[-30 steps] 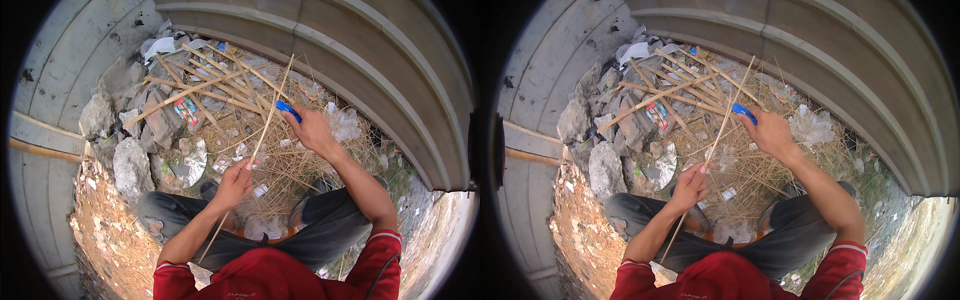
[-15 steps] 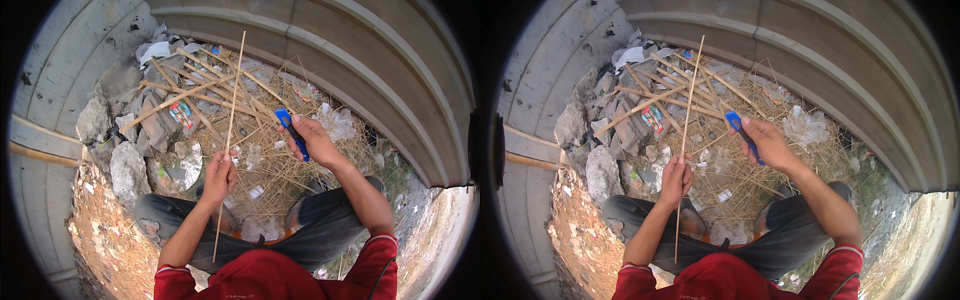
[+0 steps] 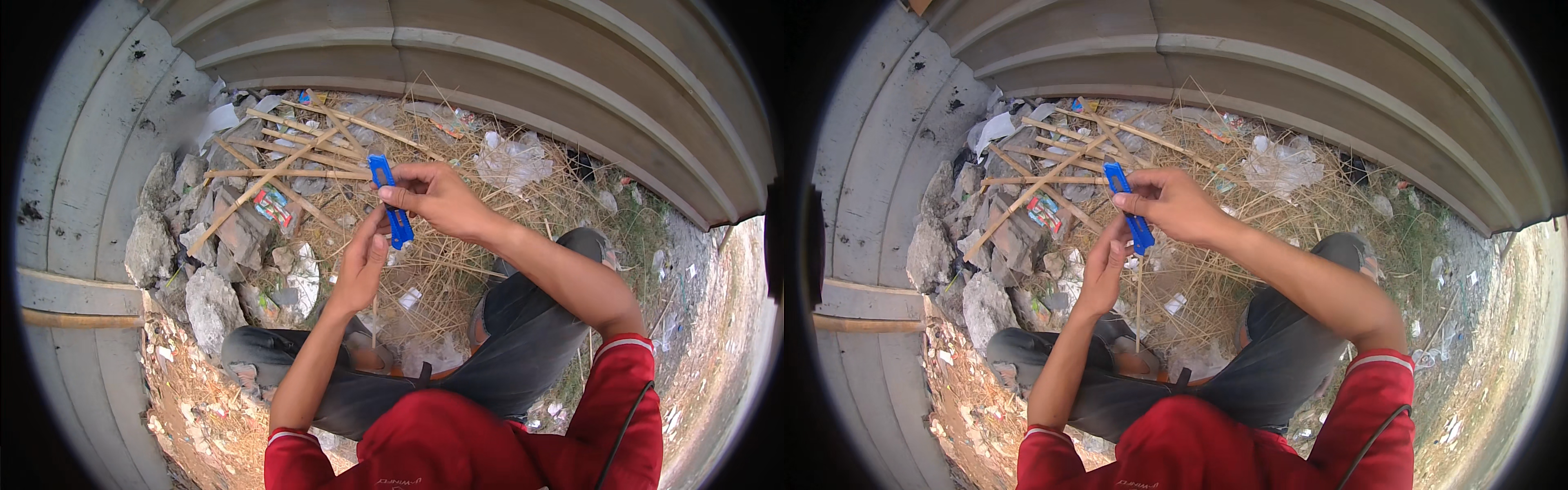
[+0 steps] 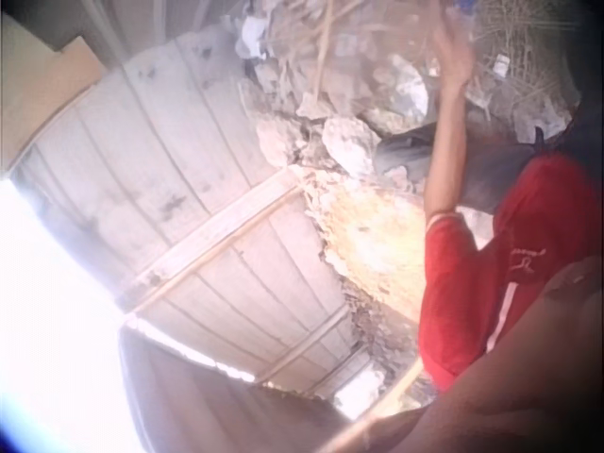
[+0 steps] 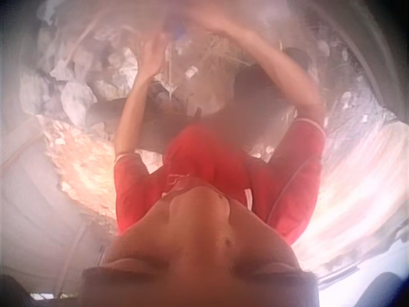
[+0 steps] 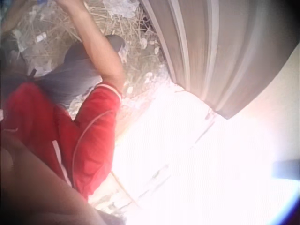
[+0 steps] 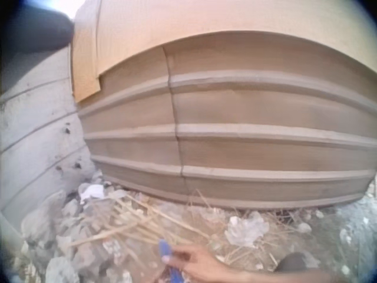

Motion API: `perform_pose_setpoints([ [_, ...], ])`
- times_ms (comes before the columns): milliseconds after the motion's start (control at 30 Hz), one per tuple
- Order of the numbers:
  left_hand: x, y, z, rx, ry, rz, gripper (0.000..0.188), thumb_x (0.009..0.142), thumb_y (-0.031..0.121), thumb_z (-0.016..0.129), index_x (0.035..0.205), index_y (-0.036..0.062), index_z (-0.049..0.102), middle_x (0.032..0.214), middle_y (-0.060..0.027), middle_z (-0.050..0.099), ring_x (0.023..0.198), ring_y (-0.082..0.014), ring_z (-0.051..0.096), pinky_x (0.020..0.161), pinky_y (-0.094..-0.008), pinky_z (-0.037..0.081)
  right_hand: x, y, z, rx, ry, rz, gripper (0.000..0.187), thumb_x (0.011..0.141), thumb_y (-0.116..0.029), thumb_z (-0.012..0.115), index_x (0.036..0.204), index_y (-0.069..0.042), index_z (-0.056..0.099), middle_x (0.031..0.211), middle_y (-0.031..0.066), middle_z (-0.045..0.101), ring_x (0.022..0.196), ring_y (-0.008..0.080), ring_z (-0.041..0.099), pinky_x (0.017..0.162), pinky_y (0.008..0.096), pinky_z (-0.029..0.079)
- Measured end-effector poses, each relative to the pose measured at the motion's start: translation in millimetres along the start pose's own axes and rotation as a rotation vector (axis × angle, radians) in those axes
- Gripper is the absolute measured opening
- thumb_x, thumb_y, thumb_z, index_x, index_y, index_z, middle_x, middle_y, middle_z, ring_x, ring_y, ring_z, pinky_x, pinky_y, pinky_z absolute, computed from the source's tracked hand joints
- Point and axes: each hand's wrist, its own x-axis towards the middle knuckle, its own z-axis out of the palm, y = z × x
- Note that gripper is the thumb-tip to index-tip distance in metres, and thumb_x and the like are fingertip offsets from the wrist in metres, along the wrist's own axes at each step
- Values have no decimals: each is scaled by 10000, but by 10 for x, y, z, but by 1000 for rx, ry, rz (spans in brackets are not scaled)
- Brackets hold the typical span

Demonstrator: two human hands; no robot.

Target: The person sits on a small stool and uses a blue utility knife to strip and cut thin bamboo strips. They then switch to a large machete to split and shape thicker bamboo pieces, holding the material against their legs while working.

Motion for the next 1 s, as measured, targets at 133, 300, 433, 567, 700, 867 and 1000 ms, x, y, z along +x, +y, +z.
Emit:
perform_pose_setpoints([
  [133,229,271,254,-115,56,-49,534,1105,442,424,1414,14,503,982,-61,663,774,-115,651,669,-237,492,-98,-382,-167,-208,-112,120,367,982,-293,723,1155,30,711,861,94,721,817,105,667,678,281,532],
  [300,327,116,260,-98,124,-144,455,1108,429,437,1256,29,594,721,-5,579,544,-62,493,503,-209,375,-490,-917,-1005,-929,-11,67,516,1019,-460,617,1246,-3,691,883,94,711,741,105,642,665,293,522],
  [433,230,-425,57,20,95,-393,507,1093,459,460,1027,12,688,618,-5,564,468,-72,487,448,-243,369,-1392,-309,-2101,-345,848,3,437,1002,-376,645,1242,-12,668,942,77,697,693,100,603,661,268,507],
  [567,-49,-1499,-9,211,33,-587,569,1054,531,499,951,8,698,611,-43,608,480,-128,574,487,-293,455,-3172,1802,-2771,-799,1152,362,305,919,-258,647,1119,-35,703,882,163,728,827,274,711,754,389,541],
  [700,-510,-2298,184,420,-140,-777,662,1021,620,469,962,-2,688,699,-98,686,609,-203,686,640,-355,542,-4985,3692,-1950,-689,1361,1213,447,983,-315,545,1348,-58,518,1308,277,537,1220,480,523,995,546,452],
  [867,-983,-2921,441,372,-224,-912,700,1028,628,416,1026,-23,673,859,-168,741,752,-258,739,752,-400,561,-5513,3994,-416,-860,1161,1667,717,935,-521,608,1496,-144,368,1475,202,434,1350,379,470,1015,573,440],
  [1000,-1137,-3445,591,467,57,-911,637,1049,559,421,1078,-26,672,889,-203,723,820,-329,721,776,-441,543,-5744,4180,-490,-913,1245,1589,737,885,-526,655,1470,-147,414,1374,186,520,1271,381,528,975,551,467],
])
